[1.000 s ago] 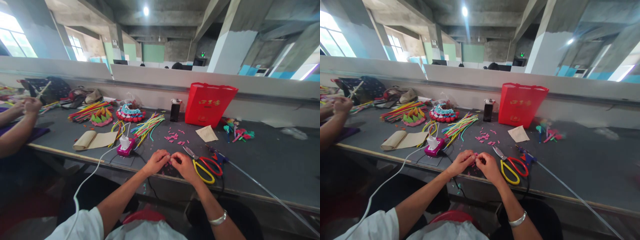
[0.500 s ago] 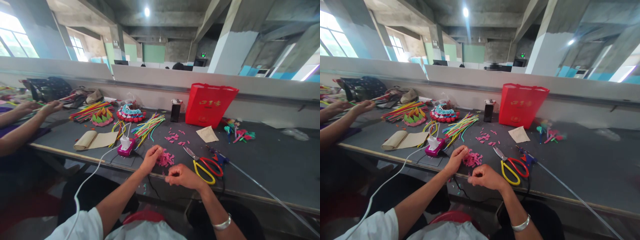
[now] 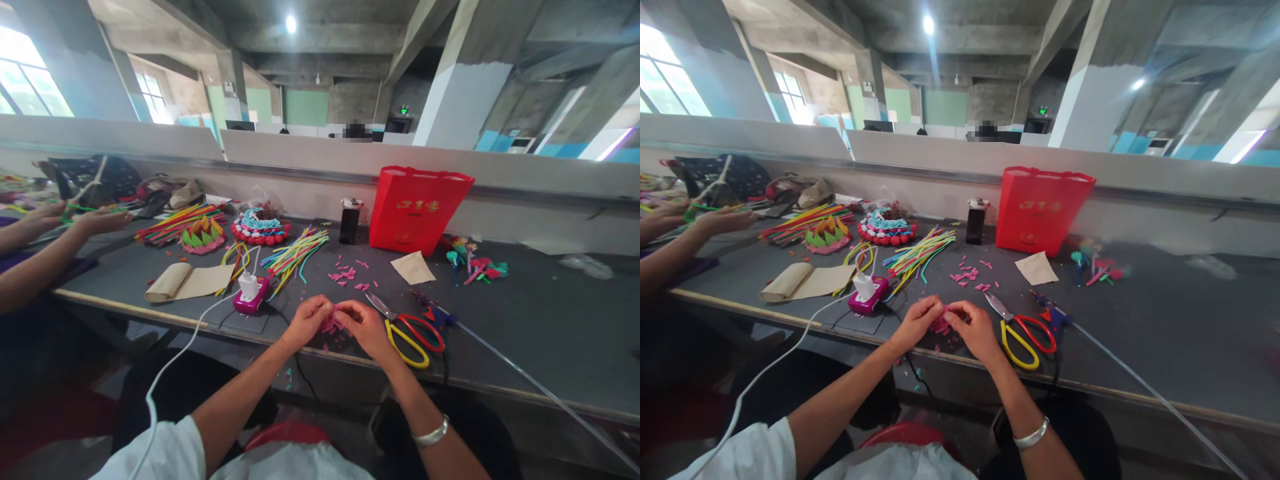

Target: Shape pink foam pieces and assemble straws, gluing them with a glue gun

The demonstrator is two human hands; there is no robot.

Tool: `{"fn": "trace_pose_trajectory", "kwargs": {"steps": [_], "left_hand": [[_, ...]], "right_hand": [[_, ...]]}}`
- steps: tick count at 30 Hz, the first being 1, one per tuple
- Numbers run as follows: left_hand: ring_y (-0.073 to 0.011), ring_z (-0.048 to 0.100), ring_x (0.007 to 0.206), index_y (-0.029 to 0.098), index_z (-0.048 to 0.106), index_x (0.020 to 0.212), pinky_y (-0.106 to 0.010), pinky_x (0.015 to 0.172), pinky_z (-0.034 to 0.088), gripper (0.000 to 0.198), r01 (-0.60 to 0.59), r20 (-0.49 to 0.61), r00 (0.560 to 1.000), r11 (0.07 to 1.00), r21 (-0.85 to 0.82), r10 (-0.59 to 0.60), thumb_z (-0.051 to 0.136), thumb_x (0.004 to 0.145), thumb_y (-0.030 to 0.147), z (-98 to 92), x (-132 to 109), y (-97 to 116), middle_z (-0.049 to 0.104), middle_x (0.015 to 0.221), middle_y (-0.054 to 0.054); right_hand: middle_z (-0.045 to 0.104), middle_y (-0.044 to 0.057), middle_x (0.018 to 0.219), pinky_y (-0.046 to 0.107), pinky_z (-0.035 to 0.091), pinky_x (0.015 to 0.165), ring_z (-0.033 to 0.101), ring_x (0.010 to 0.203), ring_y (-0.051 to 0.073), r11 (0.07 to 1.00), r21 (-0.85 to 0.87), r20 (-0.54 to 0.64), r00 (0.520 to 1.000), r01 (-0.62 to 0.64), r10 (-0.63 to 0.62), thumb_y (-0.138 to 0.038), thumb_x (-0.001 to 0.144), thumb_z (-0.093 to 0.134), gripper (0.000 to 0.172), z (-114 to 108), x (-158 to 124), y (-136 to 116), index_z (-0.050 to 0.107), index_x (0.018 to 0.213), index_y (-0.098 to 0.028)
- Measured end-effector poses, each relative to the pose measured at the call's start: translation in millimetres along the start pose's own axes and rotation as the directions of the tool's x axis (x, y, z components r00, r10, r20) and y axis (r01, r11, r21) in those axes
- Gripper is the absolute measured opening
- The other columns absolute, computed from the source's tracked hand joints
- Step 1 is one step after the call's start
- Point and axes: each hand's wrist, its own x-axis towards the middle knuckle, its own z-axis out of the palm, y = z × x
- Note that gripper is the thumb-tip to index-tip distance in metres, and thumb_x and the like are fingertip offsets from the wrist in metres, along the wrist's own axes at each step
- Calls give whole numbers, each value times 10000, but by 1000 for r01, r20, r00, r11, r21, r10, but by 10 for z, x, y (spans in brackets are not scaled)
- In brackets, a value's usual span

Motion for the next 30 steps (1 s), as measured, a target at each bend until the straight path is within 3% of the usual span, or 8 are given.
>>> {"fn": "trace_pose_trajectory", "kwargs": {"steps": [5, 11, 13, 16, 20, 23, 27, 30], "left_hand": [[-83, 403, 528, 148, 530, 644, -201, 524, 336, 411, -15, 17, 1000, 998, 64, 14, 556, 839, 510, 24, 23, -15, 454, 565, 43], [-99, 418, 592, 162, 532, 692, -204, 575, 342, 351, -8, -221, 975, 991, 132, 37, 519, 863, 468, -78, 62, -75, 458, 614, 42], [-106, 429, 626, 162, 543, 685, -208, 609, 349, 338, -5, -276, 960, 988, 157, 49, 542, 848, 458, -152, 64, -62, 474, 635, 37], [-102, 403, 612, 163, 528, 641, -212, 616, 338, 337, 2, -324, 944, 983, 186, 59, 585, 823, 441, -258, 55, -11, 441, 609, 46], [-94, 370, 585, 168, 481, 604, -215, 593, 320, 365, 10, -361, 931, 980, 200, 64, 596, 820, 439, -325, 40, 63, 405, 592, 53], [-93, 374, 581, 169, 482, 611, -214, 579, 319, 365, 14, -348, 935, 979, 203, 59, 578, 832, 443, -313, 47, 88, 403, 591, 53], [-92, 382, 558, 163, 516, 626, -210, 545, 321, 345, 19, -274, 961, 975, 221, 43, 572, 830, 436, -292, 117, 59, 416, 571, 52], [-95, 401, 551, 162, 540, 650, -209, 538, 335, 301, 17, -236, 971, 969, 246, 42, 576, 821, 407, -310, 230, -7, 437, 570, 50]], "right_hand": [[573, -38, 594, 206, 421, 516, 513, 528, 112, 998, -58, -50, 999, 0, -2, -392, 817, 572, 215, -5, 110, 14, 629, 753, -195], [638, 11, 616, 218, 396, 491, 571, 539, 145, 955, -264, -224, 972, -136, 76, -453, 844, 473, 342, -368, 624, 224, 656, 768, -174], [652, 36, 605, 226, 399, 539, 612, 610, 170, 908, -375, -235, 967, -185, 100, -420, 804, 562, 308, -512, 784, 300, 650, 644, -172], [684, 61, 686, 238, 423, 624, 650, 755, 197, 823, -512, -244, 960, -247, 136, -329, 821, 595, 243, -629, 930, 368, 657, 640, -179], [681, 57, 945, 312, 500, 767, 640, 873, 183, 754, -620, -125, 976, -215, 176, -316, 906, 576, 174, -542, 1024, 399, 668, 915, -169], [599, 77, 1170, 399, 529, 825, 617, 967, 194, 732, -662, -20, 980, -160, 197, -325, 932, 563, 281, -366, 1093, 428, 578, 1165, -168], [579, 84, 1210, 407, 525, 842, 607, 1007, 208, 703, -698, 6, 981, -135, 194, -317, 932, 564, 299, -196, 1170, 465, 562, 1199, -181], [602, 78, 1167, 397, 525, 832, 615, 975, 198, 704, -700, -8, 988, -117, 156, -318, 934, 560, 264, -188, 1184, 450, 587, 1154, -174]]}}
